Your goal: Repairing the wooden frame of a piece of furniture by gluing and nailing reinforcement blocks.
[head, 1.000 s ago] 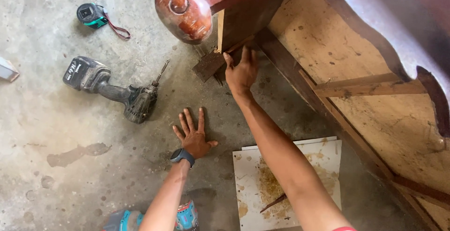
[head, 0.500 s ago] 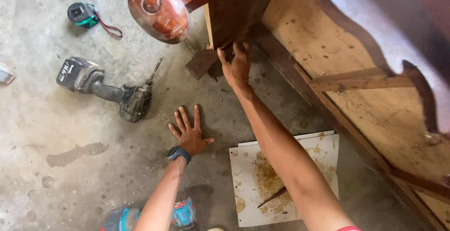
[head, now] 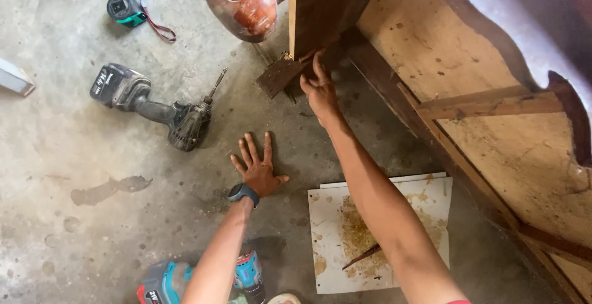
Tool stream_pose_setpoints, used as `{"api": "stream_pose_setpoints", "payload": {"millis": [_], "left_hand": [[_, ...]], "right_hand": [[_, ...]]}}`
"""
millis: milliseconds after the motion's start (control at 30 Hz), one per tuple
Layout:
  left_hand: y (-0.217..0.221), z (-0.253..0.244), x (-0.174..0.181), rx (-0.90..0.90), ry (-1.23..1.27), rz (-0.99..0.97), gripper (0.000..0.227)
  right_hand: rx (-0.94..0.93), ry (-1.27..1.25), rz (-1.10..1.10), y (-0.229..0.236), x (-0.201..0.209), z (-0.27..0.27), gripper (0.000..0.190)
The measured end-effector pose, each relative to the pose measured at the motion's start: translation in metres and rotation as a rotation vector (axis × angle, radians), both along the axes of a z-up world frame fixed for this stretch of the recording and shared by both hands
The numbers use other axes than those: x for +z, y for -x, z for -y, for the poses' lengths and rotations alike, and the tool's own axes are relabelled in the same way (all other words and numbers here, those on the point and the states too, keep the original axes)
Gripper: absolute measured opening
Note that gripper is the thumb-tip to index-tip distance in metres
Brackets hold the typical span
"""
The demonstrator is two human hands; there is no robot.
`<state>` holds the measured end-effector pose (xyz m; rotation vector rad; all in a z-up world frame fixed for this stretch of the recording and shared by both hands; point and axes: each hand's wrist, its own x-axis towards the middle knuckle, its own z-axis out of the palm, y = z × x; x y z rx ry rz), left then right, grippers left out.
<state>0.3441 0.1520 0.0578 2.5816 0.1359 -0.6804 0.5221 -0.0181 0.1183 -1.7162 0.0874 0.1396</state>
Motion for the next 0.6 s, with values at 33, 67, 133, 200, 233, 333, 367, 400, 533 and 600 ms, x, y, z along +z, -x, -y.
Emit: {"api": "stream_pose_setpoints", "payload": {"millis": [33, 67, 133, 200, 233, 333, 367, 400, 533, 600], "left_hand": [[-0.001, 0.001, 0.003, -0.002, 0.003, 0.011, 0.142], [-0.004, 0.000, 0.004, -0.007, 0.000, 0.015, 0.142], [-0.006, 0.001, 0.009, -0.020, -0.028, -0.054, 0.142], [-0.005, 0.001, 0.004, -0.028, -0.029, -0.063, 0.141], [-0.005, 0.000, 0.003, -0.030, -0.030, -0.076, 0.140], [-0.009, 0.001, -0.002, -0.055, -0.116, -0.120, 0.145], [-0.010, 0.005, 0.006, -0.038, -0.114, -0.121, 0.145], [-0.009, 0.006, 0.014, -0.059, -0.153, -0.109, 0.143], [0.008, 0.026, -0.032, 0.098, -0.478, 0.625, 0.038], [0.039, 0.047, -0.042, 0.153, -0.459, 0.647, 0.039]], "right_hand": [[0.033, 0.022, -0.100, 0.003, 0.006, 0.002, 0.074], [0.029, 0.019, -0.096, -0.001, 0.009, 0.004, 0.074], [0.076, 0.198, -0.139, -0.005, 0.017, 0.012, 0.082], [0.143, 0.341, -0.183, -0.013, 0.016, 0.034, 0.082], [0.215, 0.484, -0.231, -0.016, 0.018, 0.044, 0.083], [0.248, 0.608, -0.271, 0.011, 0.102, 0.052, 0.072], [0.266, 0.611, -0.267, 0.006, 0.077, 0.066, 0.072], [0.261, 0.546, -0.338, 0.002, 0.052, 0.077, 0.070], [0.326, 0.232, -0.541, 0.096, 0.097, 0.083, 0.074], [0.434, 0.031, -0.586, 0.131, 0.109, 0.089, 0.067]]}}
